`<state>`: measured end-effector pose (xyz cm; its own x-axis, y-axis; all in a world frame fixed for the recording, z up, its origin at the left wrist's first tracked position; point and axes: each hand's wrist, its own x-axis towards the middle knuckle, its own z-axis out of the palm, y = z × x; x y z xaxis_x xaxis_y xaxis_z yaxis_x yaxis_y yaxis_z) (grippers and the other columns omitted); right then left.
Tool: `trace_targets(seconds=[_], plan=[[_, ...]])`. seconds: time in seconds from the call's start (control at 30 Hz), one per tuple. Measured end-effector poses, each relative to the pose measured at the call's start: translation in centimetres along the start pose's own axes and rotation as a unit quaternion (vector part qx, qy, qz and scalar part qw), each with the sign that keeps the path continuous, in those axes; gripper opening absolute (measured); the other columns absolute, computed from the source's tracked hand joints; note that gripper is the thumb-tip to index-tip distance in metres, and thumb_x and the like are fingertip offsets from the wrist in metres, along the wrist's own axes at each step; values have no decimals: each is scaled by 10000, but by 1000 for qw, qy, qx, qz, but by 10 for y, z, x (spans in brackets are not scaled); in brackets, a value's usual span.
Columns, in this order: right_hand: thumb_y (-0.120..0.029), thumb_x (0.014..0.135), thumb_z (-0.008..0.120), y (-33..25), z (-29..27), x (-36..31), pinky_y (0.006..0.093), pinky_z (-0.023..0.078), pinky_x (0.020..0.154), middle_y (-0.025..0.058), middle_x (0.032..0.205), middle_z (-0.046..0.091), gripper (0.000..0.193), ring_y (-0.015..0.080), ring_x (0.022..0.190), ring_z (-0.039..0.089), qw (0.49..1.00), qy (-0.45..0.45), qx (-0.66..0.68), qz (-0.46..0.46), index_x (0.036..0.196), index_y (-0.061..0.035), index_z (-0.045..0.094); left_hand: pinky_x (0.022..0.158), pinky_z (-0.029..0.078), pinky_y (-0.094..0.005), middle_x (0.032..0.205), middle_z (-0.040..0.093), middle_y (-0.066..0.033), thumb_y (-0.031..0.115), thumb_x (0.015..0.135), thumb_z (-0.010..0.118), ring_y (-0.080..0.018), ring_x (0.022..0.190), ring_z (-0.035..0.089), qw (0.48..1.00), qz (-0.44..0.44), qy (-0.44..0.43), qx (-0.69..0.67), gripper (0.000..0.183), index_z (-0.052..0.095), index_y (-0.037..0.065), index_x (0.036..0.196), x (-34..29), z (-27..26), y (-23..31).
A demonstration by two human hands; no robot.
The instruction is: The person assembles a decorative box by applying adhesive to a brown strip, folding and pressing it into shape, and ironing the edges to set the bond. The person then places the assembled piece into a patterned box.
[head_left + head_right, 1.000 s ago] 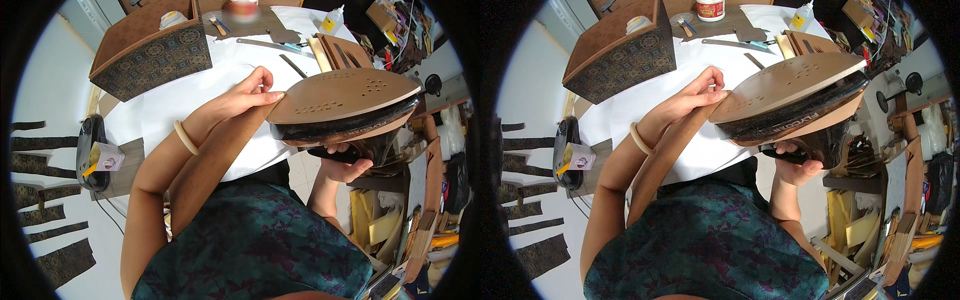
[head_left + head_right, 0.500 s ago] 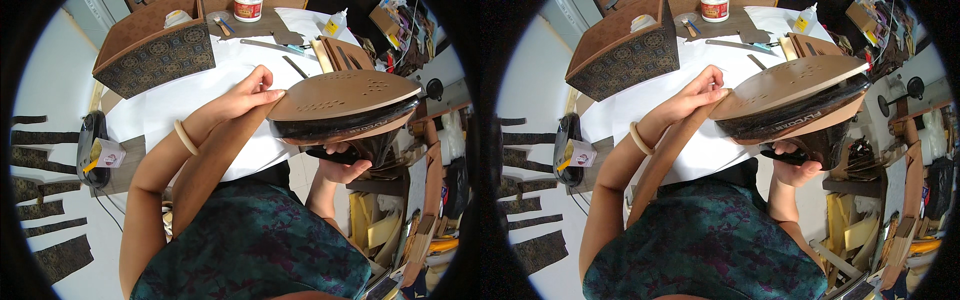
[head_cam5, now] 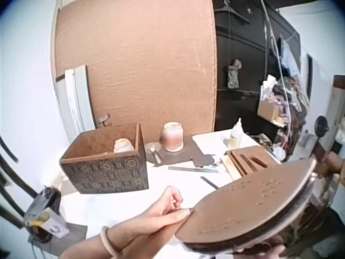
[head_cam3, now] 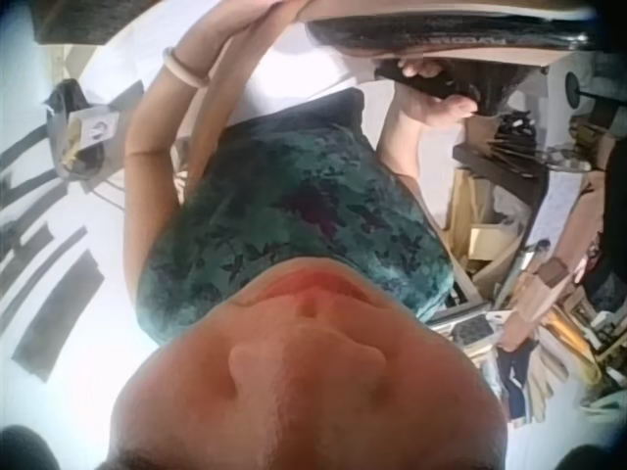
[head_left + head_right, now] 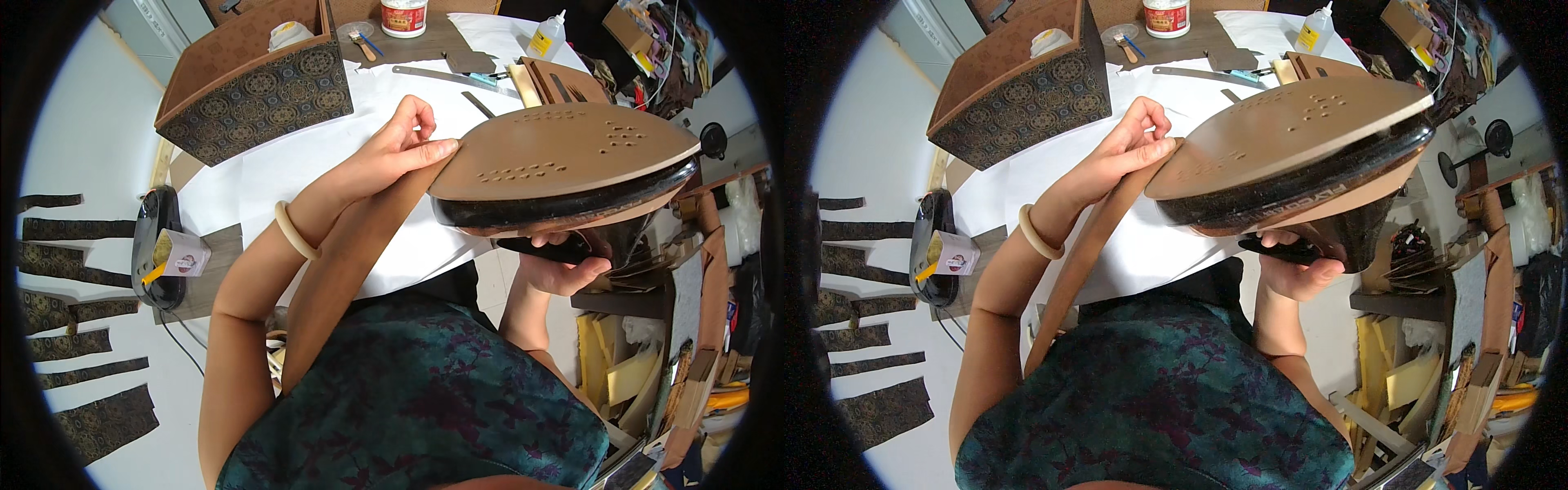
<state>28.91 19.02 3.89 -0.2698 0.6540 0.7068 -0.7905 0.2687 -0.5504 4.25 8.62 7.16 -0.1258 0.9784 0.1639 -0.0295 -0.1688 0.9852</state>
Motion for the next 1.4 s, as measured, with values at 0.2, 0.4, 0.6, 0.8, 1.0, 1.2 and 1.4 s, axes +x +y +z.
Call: trace_targets(seconds=[0.2, 0.4, 0.6, 0.8, 1.0, 1.2, 1.4], plan=[[-678, 1001, 418, 3, 9, 0, 306, 478, 586, 41, 762, 521, 681, 167, 630, 533, 1000, 17, 7, 9, 1091, -21, 571, 802, 393, -215, 1054, 417, 1, 302, 1033, 605, -55, 882, 457, 999, -5, 17, 38, 283, 411, 132, 1151, 0, -2, 4], [-657, 1011, 417, 5, 10, -4, 302, 473, 576, 49, 757, 529, 676, 166, 623, 527, 1000, -11, 24, 10, 1191, -30, 597, 807, 406, -224, 1085, 404, -10, 282, 1044, 587, -56, 886, 466, 997, 44, 30, 50, 267, 402, 123, 1153, 3, -7, 5], [-663, 1007, 427, 9, 18, -9, 304, 464, 572, 77, 768, 566, 699, 185, 612, 535, 999, 9, 47, 16, 1103, 1, 620, 783, 426, -231, 1048, 450, -20, 294, 1034, 606, -61, 876, 503, 994, 50, 60, 71, 301, 393, 118, 1154, 3, -9, 2], [-726, 976, 414, 26, 41, -11, 319, 489, 588, 68, 760, 578, 763, 196, 616, 563, 986, 63, 132, 81, 1081, 0, 623, 647, 462, -244, 899, 614, -79, 346, 988, 690, -82, 778, 579, 984, 75, 157, 26, 409, 394, 122, 1160, 24, -34, -16], [-752, 954, 428, 35, 53, -23, 328, 473, 589, 54, 705, 515, 743, 194, 563, 539, 989, 17, -21, 142, 813, -34, 551, 1048, 405, -318, 1251, 614, -42, 385, 1087, 479, -160, 1177, 557, 940, 92, 230, 236, 358, 591, 97, 1268, -40, -58, -12], [-640, 981, 525, 53, 72, -31, 342, 523, 499, 104, 750, 575, 666, 220, 542, 583, 985, -6, 62, 159, 1029, 23, 542, 1222, 265, -398, 1546, 453, -183, 610, 1003, 403, -275, 1469, 387, 967, 14, 197, 161, 827, 426, -58, 1490, -242, -10, 45], [-552, 992, 580, 29, 69, -10, 314, 494, 461, 126, 713, 557, 614, 212, 508, 556, 990, -34, 68, 118, 1059, 54, 514, 1066, 469, -358, 1370, 613, -201, 59, 955, 689, -242, 1292, 583, 881, 37, 429, 194, 473, 541, -33, 1395, -298, 43, 14]])
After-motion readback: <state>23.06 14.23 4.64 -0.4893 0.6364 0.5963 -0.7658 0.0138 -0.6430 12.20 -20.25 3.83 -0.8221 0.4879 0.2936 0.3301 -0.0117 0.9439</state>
